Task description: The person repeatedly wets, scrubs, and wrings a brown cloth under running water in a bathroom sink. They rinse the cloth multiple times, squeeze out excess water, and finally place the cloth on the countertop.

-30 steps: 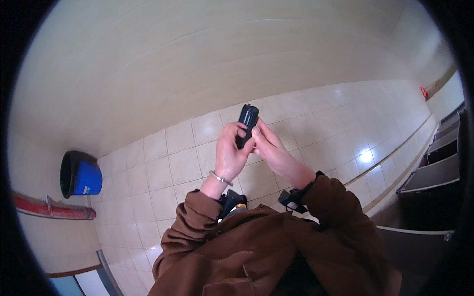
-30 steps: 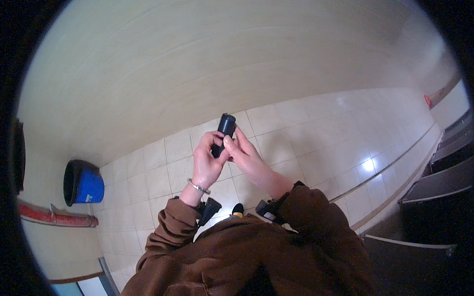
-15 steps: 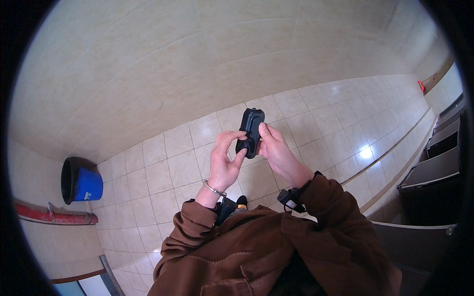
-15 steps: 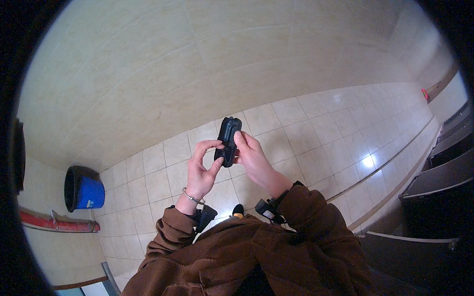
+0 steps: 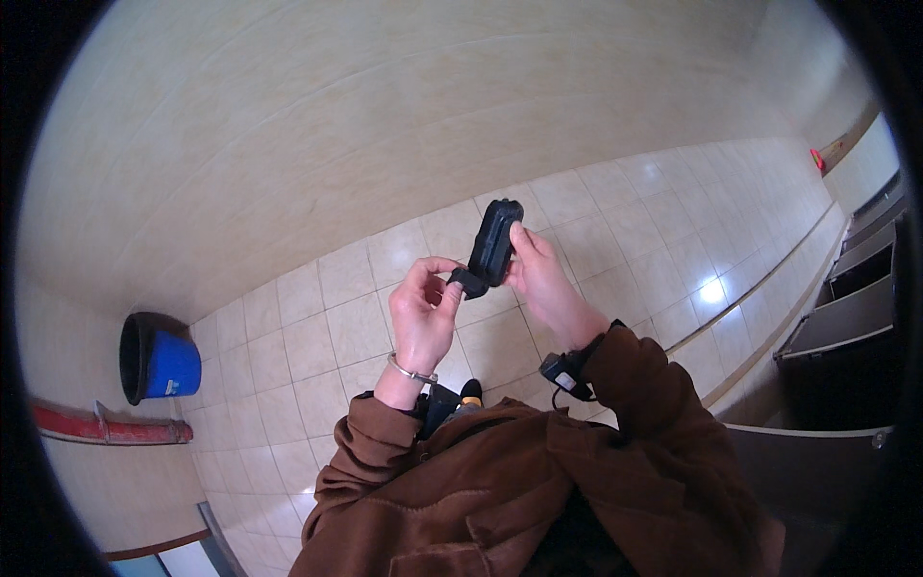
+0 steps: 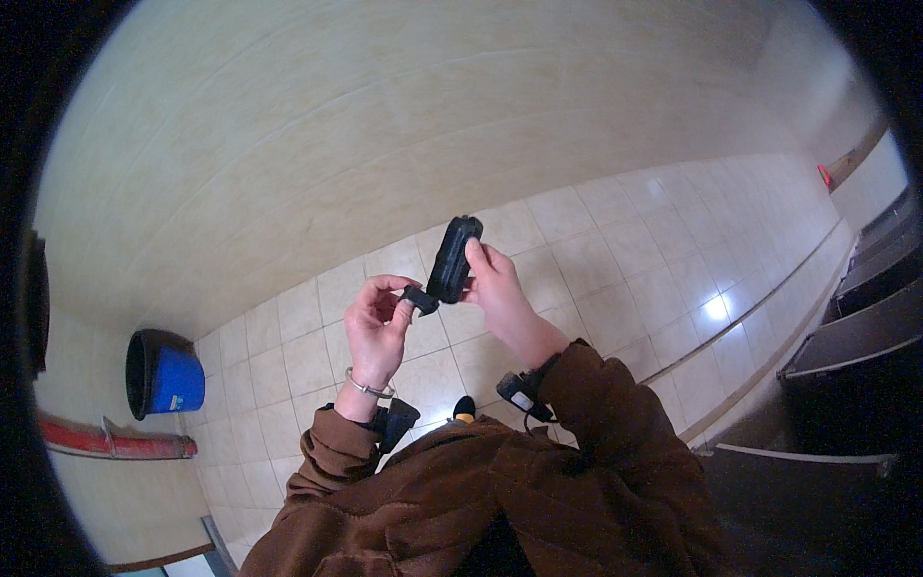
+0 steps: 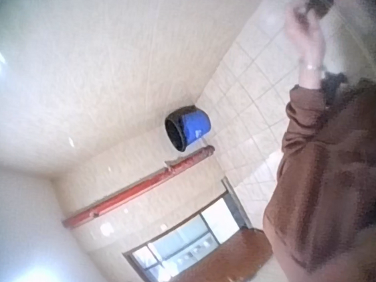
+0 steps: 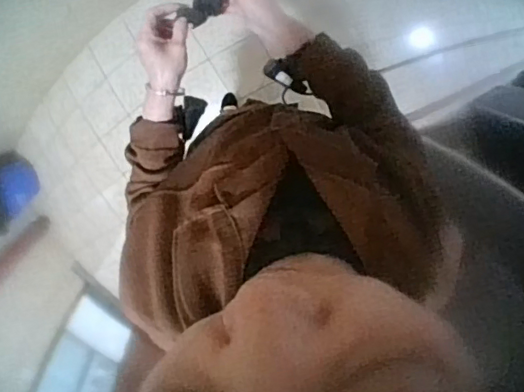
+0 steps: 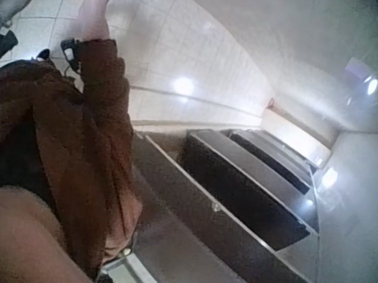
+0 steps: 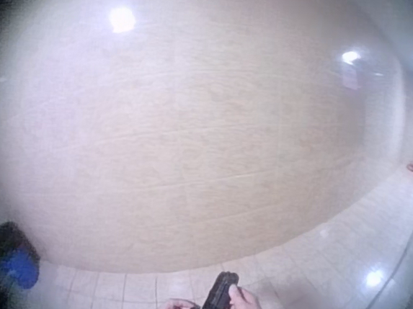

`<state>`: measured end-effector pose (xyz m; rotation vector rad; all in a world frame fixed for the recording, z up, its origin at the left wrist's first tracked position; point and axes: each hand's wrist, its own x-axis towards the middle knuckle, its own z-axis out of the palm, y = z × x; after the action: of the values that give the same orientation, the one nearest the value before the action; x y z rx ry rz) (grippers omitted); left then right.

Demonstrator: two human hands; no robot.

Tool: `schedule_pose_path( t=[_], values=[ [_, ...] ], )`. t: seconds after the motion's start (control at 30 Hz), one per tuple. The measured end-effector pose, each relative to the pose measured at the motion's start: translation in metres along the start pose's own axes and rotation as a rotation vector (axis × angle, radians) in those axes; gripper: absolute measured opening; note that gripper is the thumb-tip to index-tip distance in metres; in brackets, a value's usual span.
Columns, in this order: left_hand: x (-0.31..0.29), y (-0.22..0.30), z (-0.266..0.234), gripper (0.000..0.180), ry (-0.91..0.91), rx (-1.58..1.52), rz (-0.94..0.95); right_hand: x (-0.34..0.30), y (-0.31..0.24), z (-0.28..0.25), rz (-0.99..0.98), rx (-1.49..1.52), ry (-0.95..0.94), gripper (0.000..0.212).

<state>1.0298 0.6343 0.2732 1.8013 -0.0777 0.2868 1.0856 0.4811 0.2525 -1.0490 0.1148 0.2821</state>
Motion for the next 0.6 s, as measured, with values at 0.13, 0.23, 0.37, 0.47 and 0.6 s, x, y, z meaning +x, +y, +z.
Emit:
schedule_pose_path(
  t=[0.13, 0.23, 0.37, 0.47, 0.6],
  values=[
    [-0.009, 0.0, 0.02, 0.016, -0.066, -0.197, -0.048, 0.014, -0.007, 0.0, -0.08, 0.062, -0.02, 0.038],
    [-0.016, -0.005, 0.043, 0.02, -0.13, -0.199, -0.031, 0.025, -0.011, 0.001, -0.074, 0.053, 0.032, 0.04],
    [-0.026, -0.012, 0.055, 0.023, -0.263, -0.196, 0.023, 0.034, -0.014, 0.001, -0.052, 0.092, 0.136, 0.041],
    [-0.029, -0.013, 0.051, 0.021, -0.405, -0.32, -0.098, 0.038, -0.014, -0.002, -0.067, 0.07, 0.168, 0.041],
    [-0.023, -0.012, 0.043, 0.027, -0.615, -0.484, -0.174, 0.038, -0.015, -0.008, -0.072, 0.075, 0.201, 0.043]
  ],
)
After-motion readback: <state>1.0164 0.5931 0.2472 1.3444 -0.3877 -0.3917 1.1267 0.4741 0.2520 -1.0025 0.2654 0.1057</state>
